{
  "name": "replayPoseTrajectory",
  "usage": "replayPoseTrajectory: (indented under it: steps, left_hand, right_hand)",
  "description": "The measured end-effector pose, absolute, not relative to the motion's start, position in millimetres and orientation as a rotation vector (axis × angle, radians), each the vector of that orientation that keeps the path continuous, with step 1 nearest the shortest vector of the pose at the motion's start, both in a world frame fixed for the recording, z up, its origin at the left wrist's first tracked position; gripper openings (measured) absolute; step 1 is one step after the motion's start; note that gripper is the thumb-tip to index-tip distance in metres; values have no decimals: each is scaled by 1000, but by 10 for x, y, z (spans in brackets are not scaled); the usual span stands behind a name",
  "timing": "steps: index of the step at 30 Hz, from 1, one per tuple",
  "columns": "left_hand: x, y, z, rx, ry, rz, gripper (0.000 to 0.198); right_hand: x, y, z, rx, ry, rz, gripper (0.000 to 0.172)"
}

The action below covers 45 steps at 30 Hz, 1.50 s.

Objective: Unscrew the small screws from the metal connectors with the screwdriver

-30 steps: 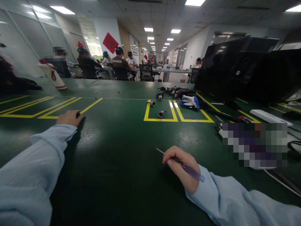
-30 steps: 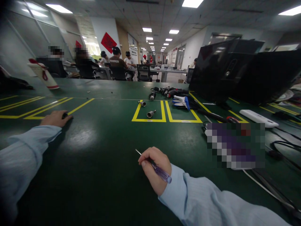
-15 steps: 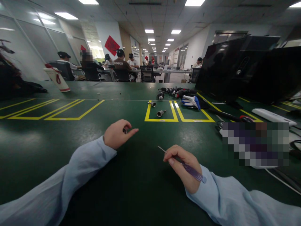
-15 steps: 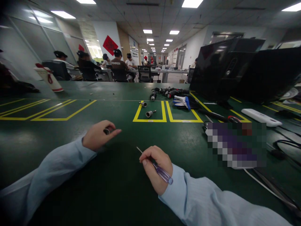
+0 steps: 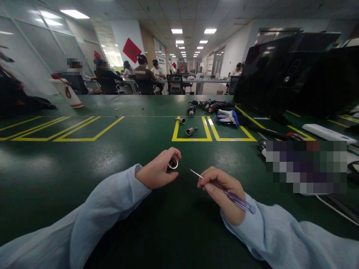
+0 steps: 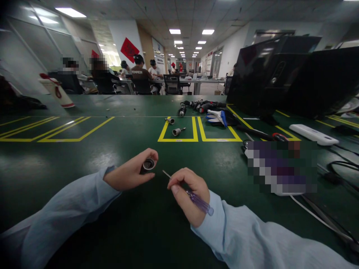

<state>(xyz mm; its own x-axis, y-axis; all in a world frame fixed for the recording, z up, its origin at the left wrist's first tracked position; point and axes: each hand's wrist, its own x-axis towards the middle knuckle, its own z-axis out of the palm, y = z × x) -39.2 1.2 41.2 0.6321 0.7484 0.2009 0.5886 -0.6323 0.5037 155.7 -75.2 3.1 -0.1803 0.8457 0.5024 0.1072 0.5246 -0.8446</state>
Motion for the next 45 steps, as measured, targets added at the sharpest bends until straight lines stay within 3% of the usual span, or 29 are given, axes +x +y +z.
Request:
replayPoseTrajectory:
  steps: [8, 12, 21, 25, 30, 34, 37, 42, 45]
  left_hand:
    - [-334, -51, 168, 2352, 771, 694, 33]
    - [-248, -130, 82, 2433, 793, 695, 13]
    - [-172, -199, 11, 2570, 735, 634, 8]
    - [-177, -215, 15, 2542, 734, 635, 8]
    - [-181, -216, 13, 2538, 717, 680, 8]
    - [-197, -206, 1, 2530, 712, 711, 8]
    - [-201, -205, 0, 2527, 725, 739, 8]
    - [-193, -206, 4, 2547, 722, 750, 7]
    - [-197, -205, 3, 2556, 708, 741, 7]
  right_hand:
    - [1515, -814, 118, -684, -1785, 736, 20]
    - [1500, -837, 105, -711, -1852, 687, 22]
    - [1472, -827, -44, -889, -1913, 624, 13]
    - [1463, -818, -31, -897, -1794, 825, 11]
    - [1447, -736, -41, -858, -1455, 1352, 8]
    - [1437, -670, -92, -782, -1274, 1515, 7]
    - [1444, -695, -81, -809, -1333, 1468, 8]
    - [1441, -815, -20, -937, -1594, 1086, 8]
    - [1422, -819, -9, -928, -1584, 1136, 8]
